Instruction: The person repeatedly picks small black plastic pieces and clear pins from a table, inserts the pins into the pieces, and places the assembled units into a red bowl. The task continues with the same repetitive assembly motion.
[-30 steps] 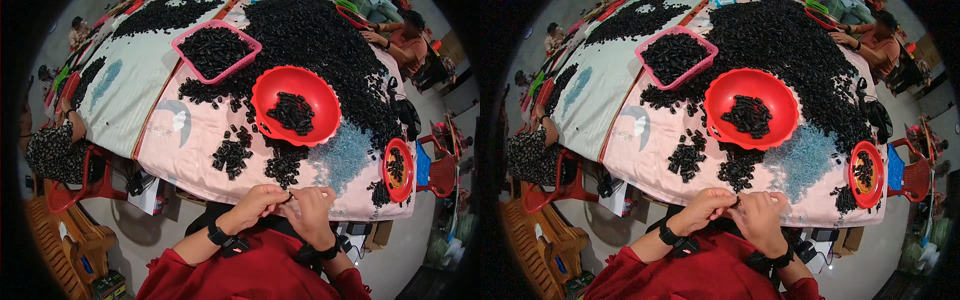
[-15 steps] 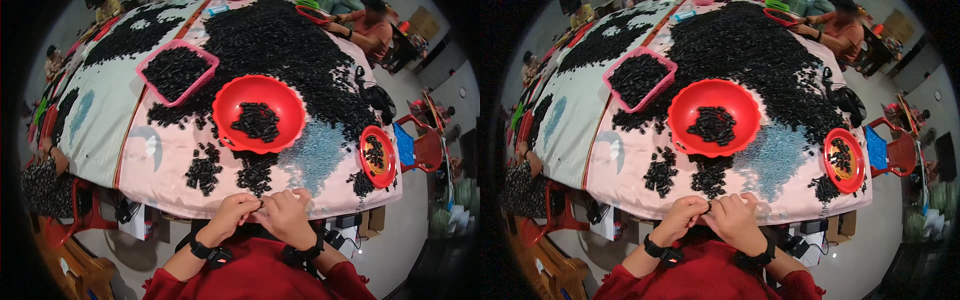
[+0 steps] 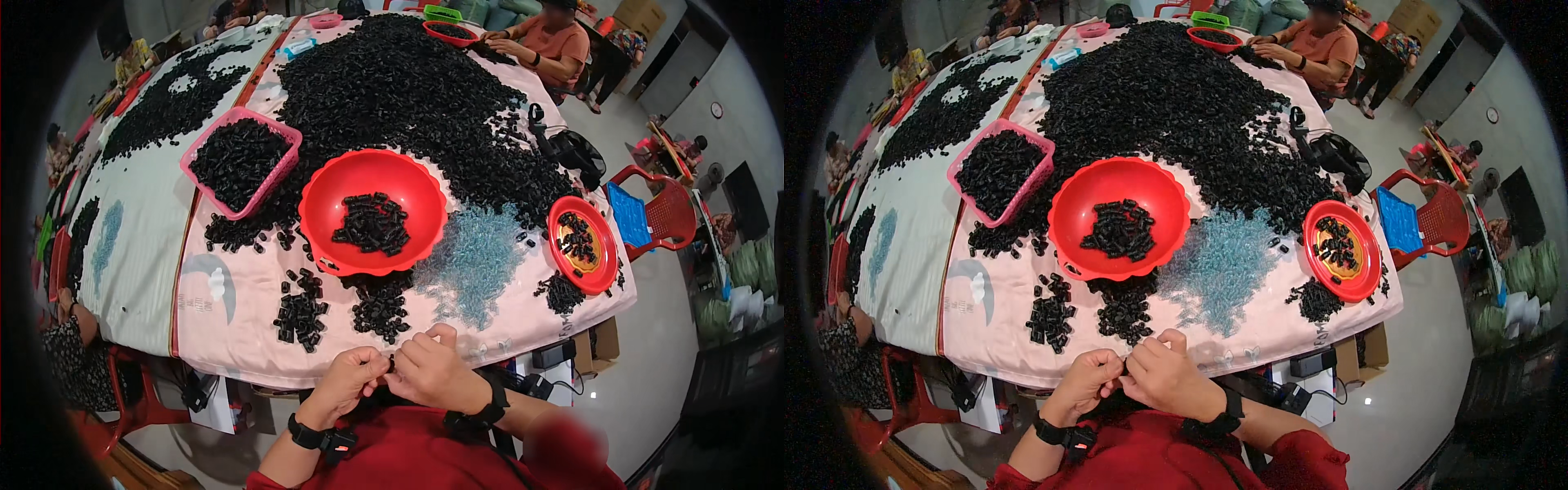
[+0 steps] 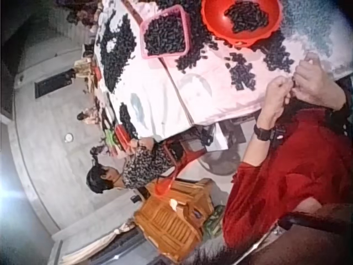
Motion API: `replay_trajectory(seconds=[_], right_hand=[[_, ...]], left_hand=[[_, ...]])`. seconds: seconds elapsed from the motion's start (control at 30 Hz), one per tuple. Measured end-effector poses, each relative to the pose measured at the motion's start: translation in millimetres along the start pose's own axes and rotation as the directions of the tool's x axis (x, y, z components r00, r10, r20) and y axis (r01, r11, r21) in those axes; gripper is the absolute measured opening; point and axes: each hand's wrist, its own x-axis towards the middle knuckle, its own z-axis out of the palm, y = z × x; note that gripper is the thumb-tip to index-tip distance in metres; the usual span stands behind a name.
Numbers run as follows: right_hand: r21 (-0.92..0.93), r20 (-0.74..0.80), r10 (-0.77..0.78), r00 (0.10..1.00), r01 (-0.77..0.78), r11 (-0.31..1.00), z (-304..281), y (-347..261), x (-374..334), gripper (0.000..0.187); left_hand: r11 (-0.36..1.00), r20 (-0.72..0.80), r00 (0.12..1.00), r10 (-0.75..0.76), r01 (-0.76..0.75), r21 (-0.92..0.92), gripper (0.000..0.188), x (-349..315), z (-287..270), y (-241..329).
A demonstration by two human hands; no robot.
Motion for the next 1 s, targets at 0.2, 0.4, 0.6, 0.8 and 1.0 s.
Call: replay_trajectory(seconds=[0.2,0.4,0.6,0.8,1.0], right_hand=[[0.008,-0.032,-0.041,0.999,0.041,0.999,5,-2,-3,0.027],[-0.037,0.004,0.043,0.999,-0.043,0.998,-7,-5,-2,0.030],[0.032,0.036,0.039,0.999,-0.040,0.999,-9,-6,0,0.029],[0.061,0.013,-0.039,0.999,0.038,0.997,-10,-8,-1,0.031],[-0.015,-0.032,0.027,0.999,-0.027,1.000,-7,-13,-8,0.031]], left_hand=[[0.998,0.042,0.999,-0.025,0.023,0.061,0.021,-3,1,2],[0.996,0.083,0.993,0.080,-0.076,-0.044,0.027,-4,10,4],[1.000,0.136,0.991,0.014,-0.011,-0.026,0.029,-6,4,3],[0.998,0.148,0.988,-0.053,0.056,-0.020,0.029,-7,9,6],[0.995,0.170,0.985,0.037,-0.020,-0.100,0.027,-6,10,0]])
